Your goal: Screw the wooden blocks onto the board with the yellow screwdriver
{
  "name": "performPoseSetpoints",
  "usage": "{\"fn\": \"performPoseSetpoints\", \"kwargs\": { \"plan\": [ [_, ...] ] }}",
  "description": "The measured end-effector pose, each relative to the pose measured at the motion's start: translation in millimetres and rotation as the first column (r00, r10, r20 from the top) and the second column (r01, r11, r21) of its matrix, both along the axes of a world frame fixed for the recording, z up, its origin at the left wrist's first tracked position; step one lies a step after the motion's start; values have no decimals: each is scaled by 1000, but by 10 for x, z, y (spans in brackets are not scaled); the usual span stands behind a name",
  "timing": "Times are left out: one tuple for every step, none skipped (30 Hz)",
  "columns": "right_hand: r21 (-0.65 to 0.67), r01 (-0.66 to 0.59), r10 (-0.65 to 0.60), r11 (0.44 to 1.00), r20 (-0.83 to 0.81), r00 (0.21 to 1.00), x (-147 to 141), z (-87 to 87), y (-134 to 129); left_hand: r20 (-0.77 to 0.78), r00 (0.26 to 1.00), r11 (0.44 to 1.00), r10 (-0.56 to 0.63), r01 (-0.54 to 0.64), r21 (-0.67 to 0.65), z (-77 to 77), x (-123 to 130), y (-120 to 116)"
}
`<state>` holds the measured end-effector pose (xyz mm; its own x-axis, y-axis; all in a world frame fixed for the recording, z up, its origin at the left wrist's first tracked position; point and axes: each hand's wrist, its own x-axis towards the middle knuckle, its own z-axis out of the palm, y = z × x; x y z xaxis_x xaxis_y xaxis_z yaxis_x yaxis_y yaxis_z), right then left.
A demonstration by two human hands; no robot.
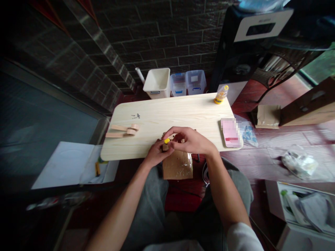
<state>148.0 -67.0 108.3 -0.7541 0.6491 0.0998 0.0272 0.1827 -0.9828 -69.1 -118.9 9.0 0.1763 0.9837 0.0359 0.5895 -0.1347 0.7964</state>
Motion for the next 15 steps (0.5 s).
{"fn": "performPoseSetpoints", "kwargs": {
  "plan": [
    [-3, -2, 2, 1000, -4, 1000, 1, -2, 1, 4, 1000, 1000, -1, 1, -2, -4, -1, 1],
    [-8, -5, 5, 1000, -11, 1000, 1, -6, 3, 7, 1000, 1000, 0, 1, -5, -8, -2, 1],
    [-14, -10, 9, 1000, -17, 1000, 1, -11, 5, 10, 1000, 1000, 2, -2, -8, -13, -3, 1],
    [-18, -14, 13, 1000, -22, 1000, 2, -15, 7, 11, 1000, 1000, 8, -8, -10, -18, -5, 1],
    [-21, -17, 16, 1000, -25, 1000, 2, -19, 8, 11, 1000, 1000, 12, -12, -11, -23, -6, 0],
    [-22, -19, 18, 1000, -26, 999, 3, -22, 8, 12, 1000, 1000, 16, -16, -9, -27, -7, -1],
    [-19, -17, 17, 1000, -26, 1000, 3, -25, 9, 14, 1000, 1000, 17, -17, -5, -31, -7, -1],
    [-15, -15, 15, 1000, -24, 1000, 4, -25, 8, 15, 1000, 1000, 17, -17, -1, -34, -7, -2],
    [-11, -12, 12, 1000, -20, 1000, 5, -25, 8, 16, 1000, 1000, 17, -17, 2, -35, -7, -3],
    [-7, -10, 9, 1000, -16, 1000, 5, -22, 7, 16, 1000, 1000, 16, -16, 2, -35, -6, -2],
    [-4, -8, 8, 1000, -12, 1000, 5, -19, 6, 15, 1000, 1000, 16, -16, 2, -34, -5, -2],
    [-3, -7, 7, 1000, -10, 1000, 5, -15, 5, 11, 1000, 1000, 17, -17, -1, -31, -4, -1],
    [-2, -6, 6, 1000, -10, 1000, 5, -11, 4, 6, 1000, 1000, 17, -17, -4, -28, -4, 0],
    [-2, -5, 5, 1000, -12, 1000, 4, -7, 4, 1, 1000, 1000, 17, -17, -6, -24, -3, 1],
    [-2, -4, 4, 1000, -14, 1000, 3, -4, 3, -4, 1000, 1000, 16, -16, -6, -20, -4, 3]
  ]
}}
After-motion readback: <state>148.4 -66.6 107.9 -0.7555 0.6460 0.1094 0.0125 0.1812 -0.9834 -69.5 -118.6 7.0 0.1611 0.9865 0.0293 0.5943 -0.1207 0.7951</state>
